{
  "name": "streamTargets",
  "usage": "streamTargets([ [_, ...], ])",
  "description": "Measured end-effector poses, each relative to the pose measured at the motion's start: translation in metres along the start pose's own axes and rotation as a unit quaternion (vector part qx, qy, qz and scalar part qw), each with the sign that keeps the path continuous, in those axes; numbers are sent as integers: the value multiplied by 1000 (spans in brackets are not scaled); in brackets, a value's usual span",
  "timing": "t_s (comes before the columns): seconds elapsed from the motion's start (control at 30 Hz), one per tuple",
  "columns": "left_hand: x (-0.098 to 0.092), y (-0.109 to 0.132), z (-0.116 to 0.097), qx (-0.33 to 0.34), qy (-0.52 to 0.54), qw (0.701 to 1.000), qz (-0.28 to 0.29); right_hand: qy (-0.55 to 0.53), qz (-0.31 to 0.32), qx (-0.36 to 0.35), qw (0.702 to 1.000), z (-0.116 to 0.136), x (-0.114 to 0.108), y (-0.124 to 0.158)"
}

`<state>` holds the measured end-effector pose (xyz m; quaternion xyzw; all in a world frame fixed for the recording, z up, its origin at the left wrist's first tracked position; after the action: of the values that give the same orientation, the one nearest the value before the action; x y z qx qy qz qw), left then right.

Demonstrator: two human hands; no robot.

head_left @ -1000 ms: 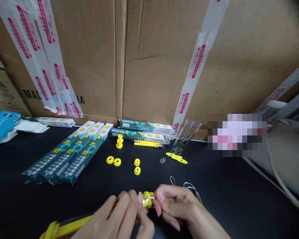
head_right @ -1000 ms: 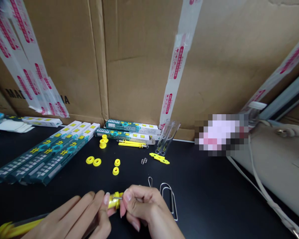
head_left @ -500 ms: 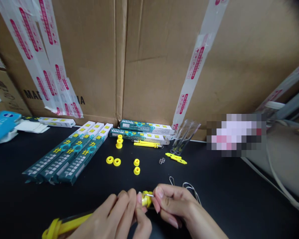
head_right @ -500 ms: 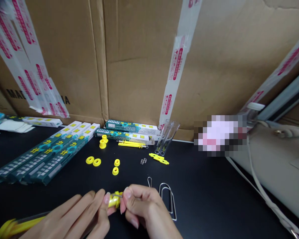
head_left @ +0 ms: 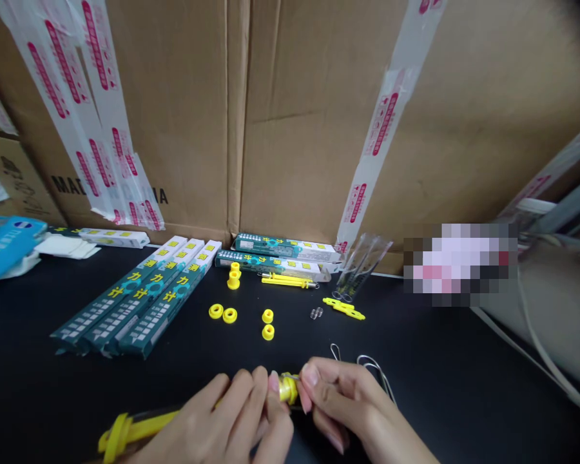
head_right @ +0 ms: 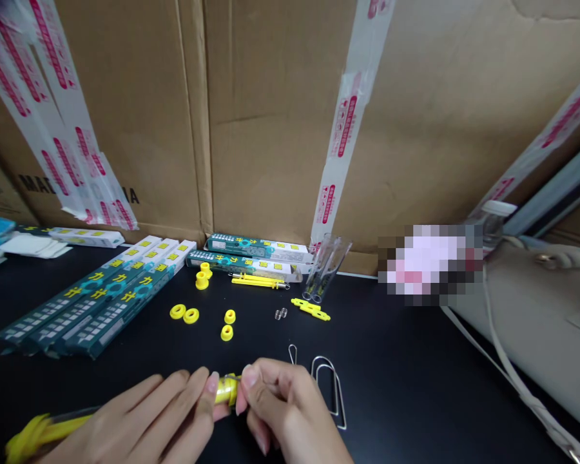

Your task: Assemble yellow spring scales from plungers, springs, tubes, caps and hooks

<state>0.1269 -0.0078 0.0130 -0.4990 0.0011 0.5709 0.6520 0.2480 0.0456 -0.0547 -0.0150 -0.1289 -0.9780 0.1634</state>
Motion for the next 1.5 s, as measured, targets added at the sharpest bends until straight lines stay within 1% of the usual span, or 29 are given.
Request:
streamTargets([
  [0.03,1,-3,4,-12,10,1000,9,37,-20,-6,999,2,-3,2],
  [0.1,-2,-7,10,-29,24,999,6,102,-61,-6,993,3,-9,4],
  [0.13,-1,-8,11,-31,28,999,19,119,-79,-4,990,2,-11,5],
  [0.2,-1,-8,13,-34,46,998,35,139,-103,-13,985,0,-14,5],
  [0.33,-6,-4,16,-47,42,998,18,147,-148,-66,976,2,-18,8],
  [0.37,-6,-3,15,-45,37,998,12,149,-151,-76,974,4,-19,9],
  [0.47,-5,-1,13,-44,27,999,8,205,-114,-107,966,15,-13,12],
  [0.53,-5,0,13,-45,21,999,3,267,-88,-147,949,25,-7,15],
  [0.6,-6,-1,14,-43,18,999,0,304,-84,-185,931,33,-5,19],
  [0.67,-6,0,13,-29,20,999,3,312,-81,-216,922,36,-4,22],
  [0.77,-8,2,11,-19,23,1000,6,295,-61,-255,919,37,1,24],
  [0.8,-10,3,11,-27,25,999,2,286,-53,-257,922,35,2,24],
  [0.87,-12,5,11,-47,33,998,-1,258,-47,-231,937,29,2,21],
  [0.93,-11,5,10,-55,39,998,3,222,-55,-186,956,19,0,18],
  [0.97,-10,4,9,-53,40,998,6,206,-61,-170,962,16,-1,17],
  [1.0,-10,4,7,-47,39,998,-4,195,-69,-165,964,13,-1,16],
  [1.13,-15,4,2,-30,21,994,-102,184,-119,-192,957,14,-3,19],
  [1.17,-15,4,2,-34,17,993,-114,184,-130,-201,953,15,-3,20],
  [1.3,-11,9,4,-56,12,991,-120,214,-143,-245,935,24,0,24],
  [1.4,-10,12,6,-44,31,992,-114,258,-125,-231,930,25,0,21],
  [1.5,-8,15,7,-39,38,993,-104,273,-98,-209,934,23,0,18],
])
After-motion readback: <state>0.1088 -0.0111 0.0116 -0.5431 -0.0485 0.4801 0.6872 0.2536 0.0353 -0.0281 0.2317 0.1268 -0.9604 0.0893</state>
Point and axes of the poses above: each hand's wrist, its own y-axis away from the middle knuckle, its own x-axis out of the palm, z = x × y, the point moved 8 cm from there along -y, towards the middle knuckle, and after that the axes turned 2 degrees about -y, right-handed, at the moved point
